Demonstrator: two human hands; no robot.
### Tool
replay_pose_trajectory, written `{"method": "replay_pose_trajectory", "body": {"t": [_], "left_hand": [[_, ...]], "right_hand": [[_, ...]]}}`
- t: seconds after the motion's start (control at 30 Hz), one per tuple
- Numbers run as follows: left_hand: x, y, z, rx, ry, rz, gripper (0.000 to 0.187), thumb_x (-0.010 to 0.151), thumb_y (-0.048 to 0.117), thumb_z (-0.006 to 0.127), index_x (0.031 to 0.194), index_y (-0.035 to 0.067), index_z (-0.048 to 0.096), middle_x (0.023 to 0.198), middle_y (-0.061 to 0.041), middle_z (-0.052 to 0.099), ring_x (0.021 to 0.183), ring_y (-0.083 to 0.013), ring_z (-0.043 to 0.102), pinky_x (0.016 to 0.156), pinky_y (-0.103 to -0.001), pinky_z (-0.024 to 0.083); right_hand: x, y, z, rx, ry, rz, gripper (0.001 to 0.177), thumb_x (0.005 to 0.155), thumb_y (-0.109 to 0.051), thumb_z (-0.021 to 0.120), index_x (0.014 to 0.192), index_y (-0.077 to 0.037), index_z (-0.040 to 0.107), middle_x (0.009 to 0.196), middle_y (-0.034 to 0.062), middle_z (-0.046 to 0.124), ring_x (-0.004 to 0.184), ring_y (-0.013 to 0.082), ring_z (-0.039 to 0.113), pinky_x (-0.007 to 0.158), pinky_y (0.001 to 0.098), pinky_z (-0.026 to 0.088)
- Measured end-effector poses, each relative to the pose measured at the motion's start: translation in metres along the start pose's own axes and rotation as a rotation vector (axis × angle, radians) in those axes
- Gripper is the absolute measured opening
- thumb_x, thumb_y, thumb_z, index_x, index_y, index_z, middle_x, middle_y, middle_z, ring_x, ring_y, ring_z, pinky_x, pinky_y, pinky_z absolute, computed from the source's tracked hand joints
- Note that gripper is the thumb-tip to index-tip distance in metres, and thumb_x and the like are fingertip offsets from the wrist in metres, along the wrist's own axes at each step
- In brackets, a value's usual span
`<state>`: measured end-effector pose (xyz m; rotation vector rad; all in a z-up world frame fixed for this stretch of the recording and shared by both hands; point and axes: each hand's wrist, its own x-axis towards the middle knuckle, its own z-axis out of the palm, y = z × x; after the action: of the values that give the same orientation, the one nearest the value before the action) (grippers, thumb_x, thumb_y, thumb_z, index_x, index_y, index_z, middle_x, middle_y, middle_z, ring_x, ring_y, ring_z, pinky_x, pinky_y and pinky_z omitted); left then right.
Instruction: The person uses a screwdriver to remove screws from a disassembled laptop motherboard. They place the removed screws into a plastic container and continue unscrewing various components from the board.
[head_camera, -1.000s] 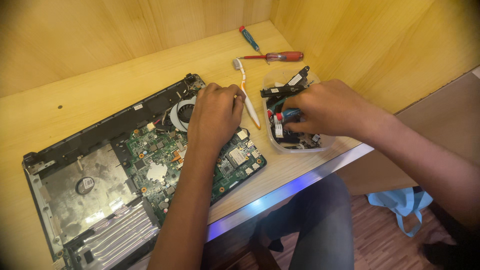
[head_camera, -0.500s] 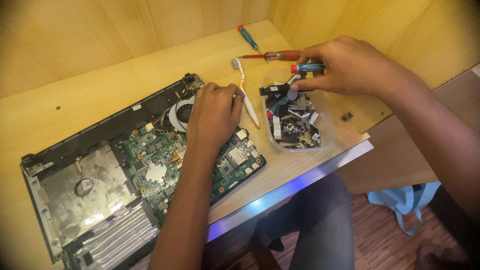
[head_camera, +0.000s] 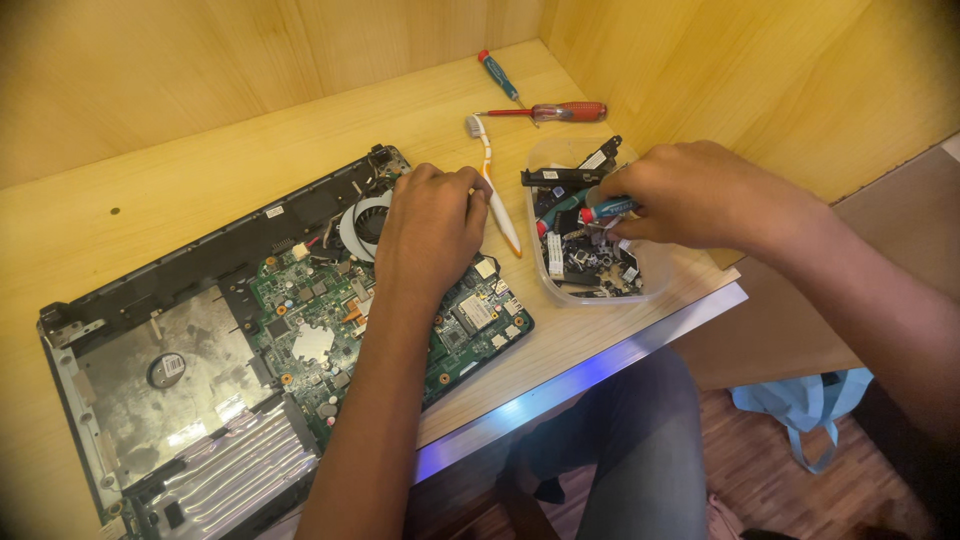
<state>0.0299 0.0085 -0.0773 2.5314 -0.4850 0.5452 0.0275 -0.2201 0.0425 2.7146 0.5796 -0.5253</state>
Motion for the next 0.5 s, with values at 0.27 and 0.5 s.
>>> {"method": "replay_pose_trajectory", "body": {"t": [0.27, 0.5], "left_hand": [[0.001, -0.001, 0.001, 0.006, -0.007, 0.02, 0.015, 0.093, 0.014, 0.054, 0.088, 0.009, 0.067, 0.07, -0.013, 0.062, 0.081, -0.0351, 0.055, 0.085, -0.049, 0.044], [0.001, 0.003, -0.006, -0.04, -0.053, -0.044, 0.015, 0.095, 0.014, 0.056, 0.094, 0.009, 0.069, 0.071, -0.011, 0.063, 0.092, -0.03, 0.06, 0.095, -0.047, 0.042]], "right_hand": [[-0.001, 0.011, -0.009, -0.015, 0.261, 0.059, 0.036, 0.092, -0.04, 0.062, 0.126, -0.028, 0.063, 0.089, 0.0151, 0.072, 0.088, 0.0379, 0.068, 0.067, 0.0492, 0.051], [-0.004, -0.017, 0.011, 0.014, 0.227, -0.265, 0.042, 0.08, -0.046, 0.073, 0.12, -0.034, 0.065, 0.08, 0.0041, 0.075, 0.081, 0.0292, 0.072, 0.069, 0.0452, 0.053]]}}
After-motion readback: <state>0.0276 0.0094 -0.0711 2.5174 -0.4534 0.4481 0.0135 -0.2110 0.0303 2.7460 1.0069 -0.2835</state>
